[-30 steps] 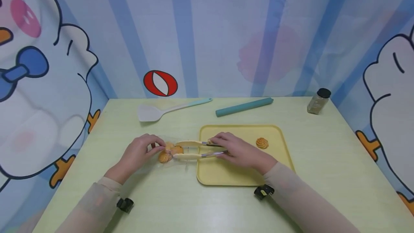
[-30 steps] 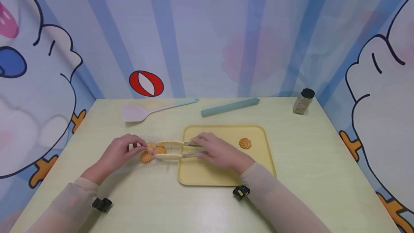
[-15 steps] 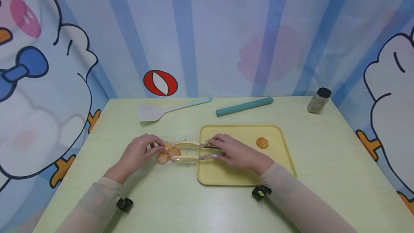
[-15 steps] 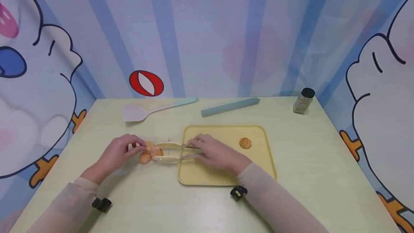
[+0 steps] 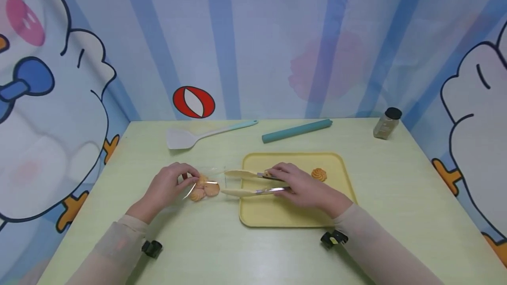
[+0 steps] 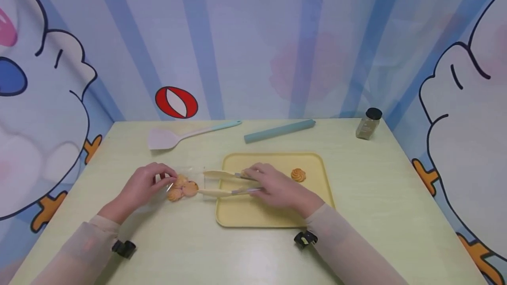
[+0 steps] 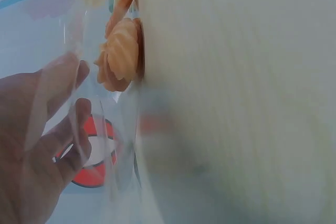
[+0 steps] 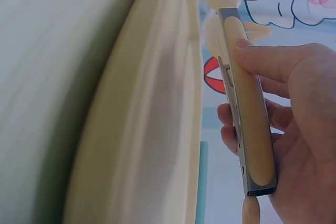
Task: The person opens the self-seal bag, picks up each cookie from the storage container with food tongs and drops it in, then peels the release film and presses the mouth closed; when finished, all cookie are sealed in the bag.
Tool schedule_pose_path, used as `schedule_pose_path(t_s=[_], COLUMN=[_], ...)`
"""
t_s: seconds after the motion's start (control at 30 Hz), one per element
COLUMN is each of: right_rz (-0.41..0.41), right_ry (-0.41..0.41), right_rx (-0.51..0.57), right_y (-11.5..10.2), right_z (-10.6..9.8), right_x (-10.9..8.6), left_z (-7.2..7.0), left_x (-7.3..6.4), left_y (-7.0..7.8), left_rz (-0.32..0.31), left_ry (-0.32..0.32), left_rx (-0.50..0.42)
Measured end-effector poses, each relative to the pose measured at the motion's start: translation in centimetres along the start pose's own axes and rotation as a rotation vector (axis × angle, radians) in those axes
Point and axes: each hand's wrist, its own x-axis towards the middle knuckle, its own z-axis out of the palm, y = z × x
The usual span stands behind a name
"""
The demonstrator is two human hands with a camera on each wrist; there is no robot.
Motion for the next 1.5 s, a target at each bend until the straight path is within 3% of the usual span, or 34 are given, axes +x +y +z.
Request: schedule_pose_path(t_s=[0.43, 0.83, 1.23, 1.5], right_rz=[0.083, 0.157, 0.273, 0.295], right_ry=[0.074, 0.117, 0.134, 0.145], right_rx=[-0.002, -0.026, -0.075, -0.12], right_y=[1.4, 4.3, 6.4, 7.4], right_z=[-2.2, -4.3, -5.5, -6.2], right_x=[-3.7, -7.9, -12.3, -14.6], left_z=[-0.3, -0.3, -0.6, -0.4], left_x=[1.0, 1.4, 0.5, 0.1], left_y=[-0.5, -0.6, -0.5, -0.5], left_rz=[0.028, 0.067, 0.045, 0.045], left_ry=[0.025, 0.03, -0.011, -0.016], left_rx=[-0.004, -0.024, -0.014, -0.027])
